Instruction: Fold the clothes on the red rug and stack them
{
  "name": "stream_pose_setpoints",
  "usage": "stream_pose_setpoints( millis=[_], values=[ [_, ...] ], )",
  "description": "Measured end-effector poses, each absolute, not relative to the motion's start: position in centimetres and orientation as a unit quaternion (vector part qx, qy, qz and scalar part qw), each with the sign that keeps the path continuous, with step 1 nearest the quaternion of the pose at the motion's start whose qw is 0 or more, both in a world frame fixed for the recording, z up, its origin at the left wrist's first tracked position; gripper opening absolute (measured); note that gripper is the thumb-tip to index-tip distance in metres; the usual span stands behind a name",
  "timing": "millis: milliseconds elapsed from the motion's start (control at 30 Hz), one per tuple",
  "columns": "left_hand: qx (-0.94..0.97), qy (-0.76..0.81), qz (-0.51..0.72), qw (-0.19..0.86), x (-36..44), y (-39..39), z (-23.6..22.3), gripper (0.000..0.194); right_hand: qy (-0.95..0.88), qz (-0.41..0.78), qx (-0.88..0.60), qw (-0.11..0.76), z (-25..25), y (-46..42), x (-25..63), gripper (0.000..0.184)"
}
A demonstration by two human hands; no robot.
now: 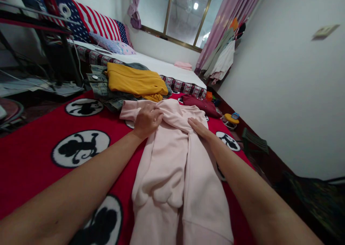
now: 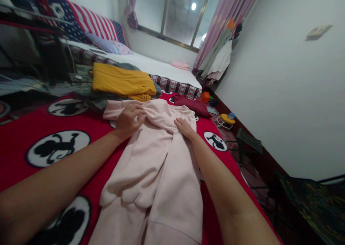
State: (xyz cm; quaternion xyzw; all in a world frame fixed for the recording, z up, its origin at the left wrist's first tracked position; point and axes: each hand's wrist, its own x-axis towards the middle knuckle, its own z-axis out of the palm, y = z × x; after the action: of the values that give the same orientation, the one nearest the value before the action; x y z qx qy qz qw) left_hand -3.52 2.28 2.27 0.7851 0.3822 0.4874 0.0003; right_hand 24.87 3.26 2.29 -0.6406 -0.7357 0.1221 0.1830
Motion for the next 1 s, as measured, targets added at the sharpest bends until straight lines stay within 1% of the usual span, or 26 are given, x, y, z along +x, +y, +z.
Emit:
stream_pose_setpoints(
  millis=[100,167,233,267,333,433,533,600,667,733,767,800,867,933,1000],
  values=[
    [0.87,0.283,0.402,0.029,-2.2,0.7,2.3,0.024,-0.705,0.102,-0.641,0.284,1.9,0.6,24.1,0.052],
    [0.905,0.23,0.352,0.063,-1.2,-0.1,1.9,0.023,-0.685,0.061,-0.634,0.354,1.7,-1.2,23.2,0.053],
    [0.915,0.212,0.329,0.094,-0.4,-0.5,1.3,0.022,-0.705,0.02,-0.604,0.371,1.5,-2.8,22.0,0.054],
    [0.915,0.213,0.325,0.111,-0.2,-0.5,1.1,0.023,-0.726,0.01,-0.589,0.355,1.5,-3.4,21.4,0.055],
    [0.912,0.211,0.317,0.149,-0.1,-0.5,0.8,0.027,-0.757,0.018,-0.584,0.294,1.4,-4.2,20.5,0.057],
    [0.91,0.189,0.287,0.233,-0.9,-0.6,0.7,0.041,-0.767,0.044,-0.608,0.198,1.0,-4.5,19.8,0.057],
    [0.893,0.192,0.256,0.316,-2.3,-1.7,1.2,0.058,-0.763,0.038,-0.623,0.166,0.5,-4.3,19.8,0.056],
    [0.867,0.196,0.253,0.381,-3.6,-3.1,2.2,0.059,-0.763,0.033,-0.625,0.163,0.4,-4.3,19.9,0.056],
    [0.834,0.206,0.285,0.425,-4.9,-5.1,4.0,0.048,-0.763,0.031,-0.624,0.163,0.5,-4.3,19.9,0.055],
    [0.819,0.229,0.335,0.406,-6.2,-7.8,6.4,0.035,-0.762,0.033,-0.626,0.164,0.6,-4.4,19.8,0.056],
    [0.827,0.236,0.345,0.376,-6.8,-9.3,7.7,0.031,-0.761,0.034,-0.626,0.165,0.7,-4.4,19.7,0.056],
    [0.849,0.23,0.325,0.346,-7.3,-10.9,8.9,0.028,-0.761,0.035,-0.626,0.167,0.7,-4.5,19.7,0.056],
    [0.91,0.191,0.212,0.302,-7.8,-14.1,10.4,0.024,-0.761,0.036,-0.625,0.172,0.7,-4.6,19.7,0.056],
    [0.952,0.167,0.11,0.232,-7.7,-16.7,10.5,0.032,-0.76,0.04,-0.624,0.179,0.7,-4.6,19.7,0.056],
    [0.969,0.178,0.068,0.158,-7.2,-18.2,9.5,0.04,-0.757,0.046,-0.625,0.185,0.7,-4.6,19.8,0.055]
  ],
)
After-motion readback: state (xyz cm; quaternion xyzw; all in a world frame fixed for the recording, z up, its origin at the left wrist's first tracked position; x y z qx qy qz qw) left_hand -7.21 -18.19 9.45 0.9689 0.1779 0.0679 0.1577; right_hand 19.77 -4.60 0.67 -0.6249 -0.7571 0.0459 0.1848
